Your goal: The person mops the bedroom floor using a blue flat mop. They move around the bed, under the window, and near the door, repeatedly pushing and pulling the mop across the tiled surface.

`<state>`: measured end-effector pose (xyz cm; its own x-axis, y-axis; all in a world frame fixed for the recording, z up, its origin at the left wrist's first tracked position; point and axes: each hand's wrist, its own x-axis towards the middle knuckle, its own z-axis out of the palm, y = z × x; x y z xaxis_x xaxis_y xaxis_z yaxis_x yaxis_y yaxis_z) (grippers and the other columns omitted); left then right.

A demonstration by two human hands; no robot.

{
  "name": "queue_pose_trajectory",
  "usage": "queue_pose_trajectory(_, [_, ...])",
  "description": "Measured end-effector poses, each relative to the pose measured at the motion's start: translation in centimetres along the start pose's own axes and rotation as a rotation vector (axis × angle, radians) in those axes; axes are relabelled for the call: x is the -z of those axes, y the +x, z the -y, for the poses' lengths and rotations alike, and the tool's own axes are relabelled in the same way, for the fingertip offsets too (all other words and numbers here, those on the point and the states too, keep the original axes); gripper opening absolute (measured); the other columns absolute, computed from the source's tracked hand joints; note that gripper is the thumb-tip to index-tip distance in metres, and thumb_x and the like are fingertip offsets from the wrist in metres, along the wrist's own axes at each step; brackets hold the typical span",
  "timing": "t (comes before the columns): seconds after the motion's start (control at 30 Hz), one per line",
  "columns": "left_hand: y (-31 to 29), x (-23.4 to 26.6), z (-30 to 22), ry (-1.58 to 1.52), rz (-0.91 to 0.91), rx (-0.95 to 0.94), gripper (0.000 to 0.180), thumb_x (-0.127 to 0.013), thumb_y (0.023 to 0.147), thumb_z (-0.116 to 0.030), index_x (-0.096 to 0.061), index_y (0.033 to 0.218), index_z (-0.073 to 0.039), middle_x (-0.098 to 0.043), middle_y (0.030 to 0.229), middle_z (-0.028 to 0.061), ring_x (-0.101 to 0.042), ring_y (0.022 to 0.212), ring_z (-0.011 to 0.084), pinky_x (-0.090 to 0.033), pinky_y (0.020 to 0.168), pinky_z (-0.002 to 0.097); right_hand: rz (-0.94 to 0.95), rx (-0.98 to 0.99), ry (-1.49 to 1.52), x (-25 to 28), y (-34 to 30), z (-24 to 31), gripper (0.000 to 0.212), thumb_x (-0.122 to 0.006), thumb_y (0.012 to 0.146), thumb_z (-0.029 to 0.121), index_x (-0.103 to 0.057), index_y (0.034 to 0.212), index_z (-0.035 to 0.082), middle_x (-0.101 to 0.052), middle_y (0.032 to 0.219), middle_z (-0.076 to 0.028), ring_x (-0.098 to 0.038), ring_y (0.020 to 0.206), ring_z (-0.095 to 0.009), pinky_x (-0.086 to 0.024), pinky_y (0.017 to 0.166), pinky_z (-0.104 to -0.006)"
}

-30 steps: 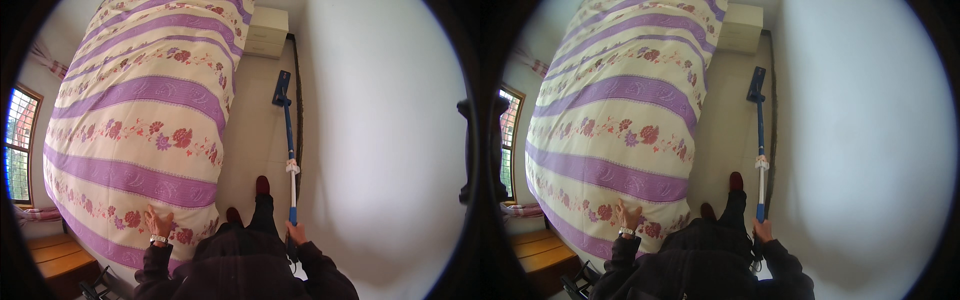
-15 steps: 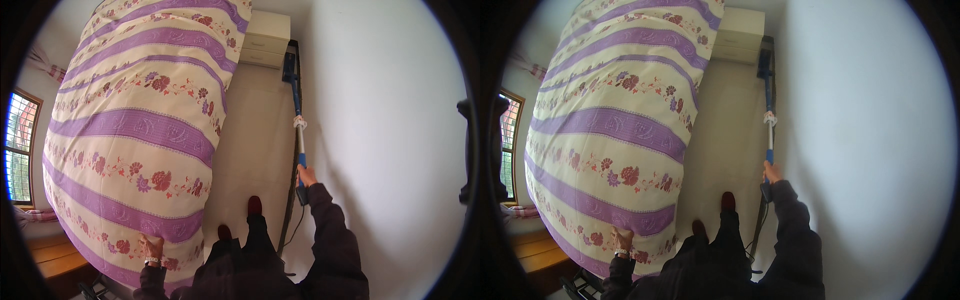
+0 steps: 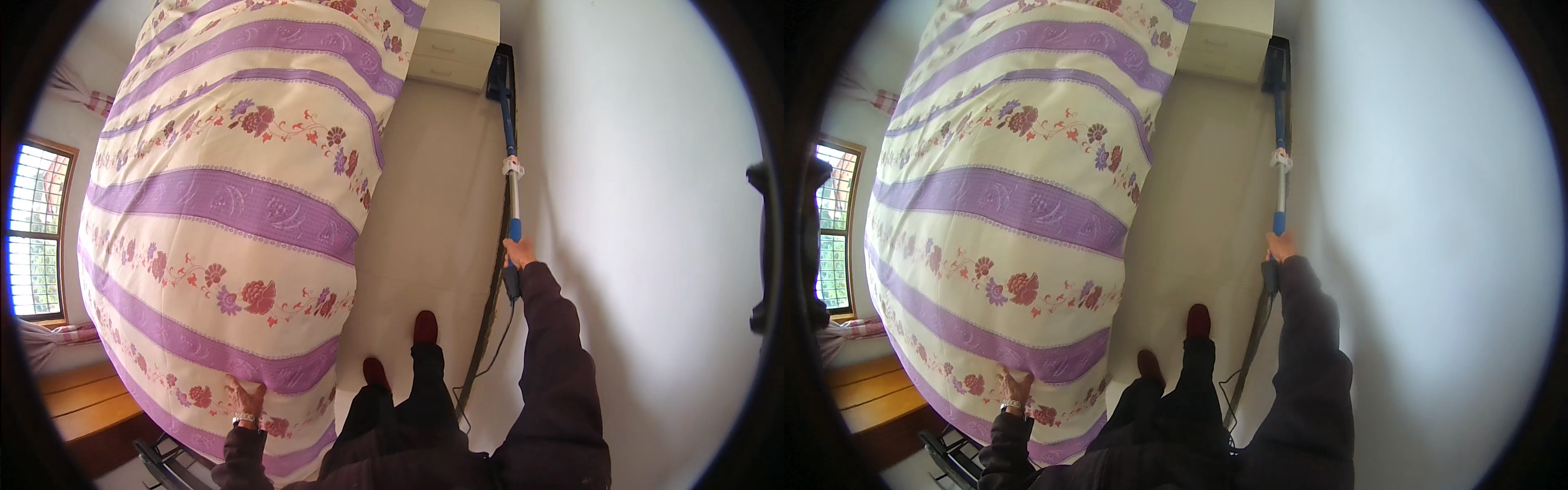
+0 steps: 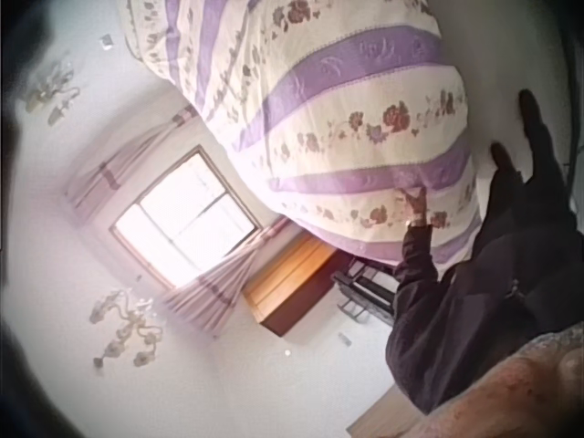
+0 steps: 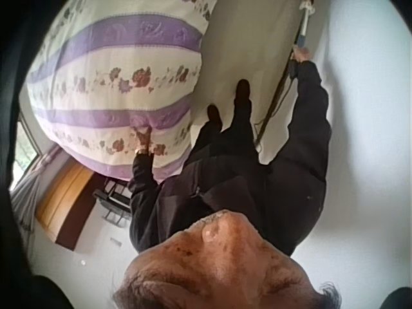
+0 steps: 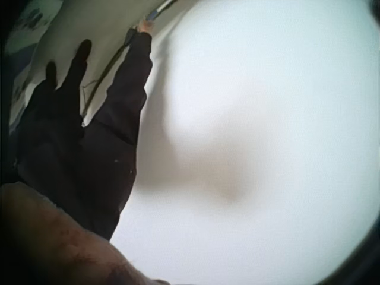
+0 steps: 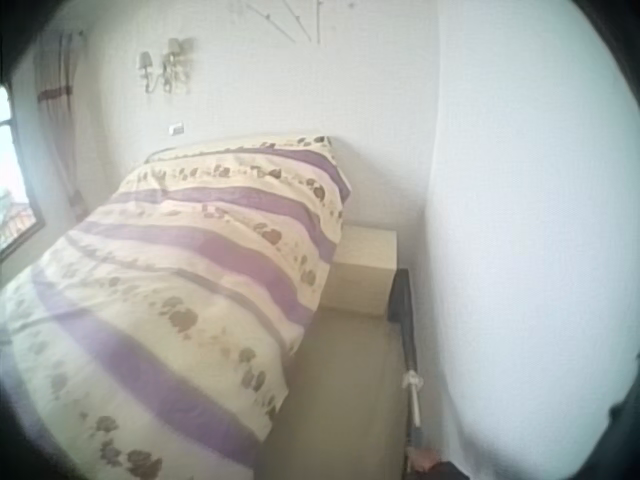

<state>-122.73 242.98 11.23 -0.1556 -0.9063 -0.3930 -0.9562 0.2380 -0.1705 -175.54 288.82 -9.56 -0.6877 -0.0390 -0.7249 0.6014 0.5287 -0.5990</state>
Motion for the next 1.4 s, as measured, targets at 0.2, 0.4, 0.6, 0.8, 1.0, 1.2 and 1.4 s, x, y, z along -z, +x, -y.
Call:
queue_pose_trajectory(0.2, [-0.6,1.1,0.2,-0.002,0.034,-0.061,0.106,-0.076,0.067,-0.038,-0.013,0.144,0.001,-0.027,0.133,0.0427,-0.033,0.124,0.0513,-0.029,0.105,0.0493,0.073,-0.017,0.049,-6.3,-12.2,-14.0,0.035,-0.052,0.083,0.016,-0.05,0.051,0.0,-0.053,0.047,-0.013,-0.055,0.039,-0.024,-0.043,0.037,-0.0382])
queue_pose_trajectory(0.4, [-0.2,-0.1,3.3,-0.103,-0.046,-0.296,0.105,-0.073,0.07,-0.041,-0.013,0.143,0.005,-0.029,0.129,0.0445,-0.034,0.121,0.0537,-0.03,0.101,0.0525,0.087,-0.279,0.157,-12.8,-33.6,-21.7,0.014,-0.056,0.076,0.003,-0.046,0.067,-0.001,-0.05,0.051,-0.012,-0.053,0.039,-0.022,-0.043,0.035,-0.0373])
queue_pose_trajectory(0.6, [0.1,0.0,4.8,-0.157,-0.085,-0.423,0.103,-0.073,0.07,-0.041,-0.016,0.142,0.005,-0.032,0.128,0.042,-0.035,0.121,0.0513,-0.031,0.102,0.05,0.258,-0.218,-0.034,-14.2,-45.2,-23.3,0.014,-0.058,0.076,0.006,-0.046,0.075,-0.002,-0.05,0.055,-0.01,-0.054,0.043,-0.021,-0.045,0.039,-0.0355])
queue_pose_trajectory(0.8, [-1.0,3.3,3.0,-0.259,-0.195,-0.515,0.091,-0.077,0.068,-0.021,-0.025,0.139,0.003,-0.035,0.135,0.0299,-0.033,0.127,0.0419,-0.031,0.104,0.0472,0.215,-0.16,-0.07,-17.3,-38.2,-25.3,0.017,-0.061,0.073,0.009,-0.049,0.068,-0.002,-0.051,0.052,-0.011,-0.055,0.042,-0.021,-0.045,0.039,-0.0365])
queue_pose_trajectory(1.0, [3.3,5.9,-4.2,-0.122,-0.47,-0.844,0.096,-0.079,0.066,-0.021,-0.023,0.14,0.005,-0.034,0.137,0.0279,-0.032,0.128,0.0405,-0.028,0.107,0.0451,0.057,-0.015,-0.211,-20.2,-22.8,-26.8,0.02,-0.064,0.074,0.014,-0.055,0.077,-0.004,-0.058,0.064,-0.02,-0.061,0.056,-0.03,-0.048,0.05,-0.0423])
queue_pose_trajectory(1.2, [5.8,6.0,-11.4,-0.158,-0.299,-0.626,0.102,-0.079,0.066,-0.029,-0.02,0.141,0.005,-0.034,0.137,0.0274,-0.034,0.128,0.0374,-0.027,0.107,0.0429,-0.074,0.011,-0.438,-20.4,-10.1,-25.3,0.024,-0.066,0.075,0.018,-0.058,0.085,-0.003,-0.063,0.085,-0.026,-0.063,0.081,-0.041,-0.05,0.069,-0.049])
queue_pose_trajectory(1.4, [6.2,5.2,-14.0,-0.166,-0.072,-0.611,0.101,-0.078,0.063,-0.025,-0.02,0.14,0.008,-0.035,0.136,0.0239,-0.036,0.125,0.0337,-0.028,0.106,0.0407,-0.101,0.114,-0.469,-20.3,2.1,-23.3,0.023,-0.066,0.075,0.014,-0.057,0.084,-0.004,-0.062,0.079,-0.025,-0.062,0.075,-0.041,-0.05,0.067,-0.0476])
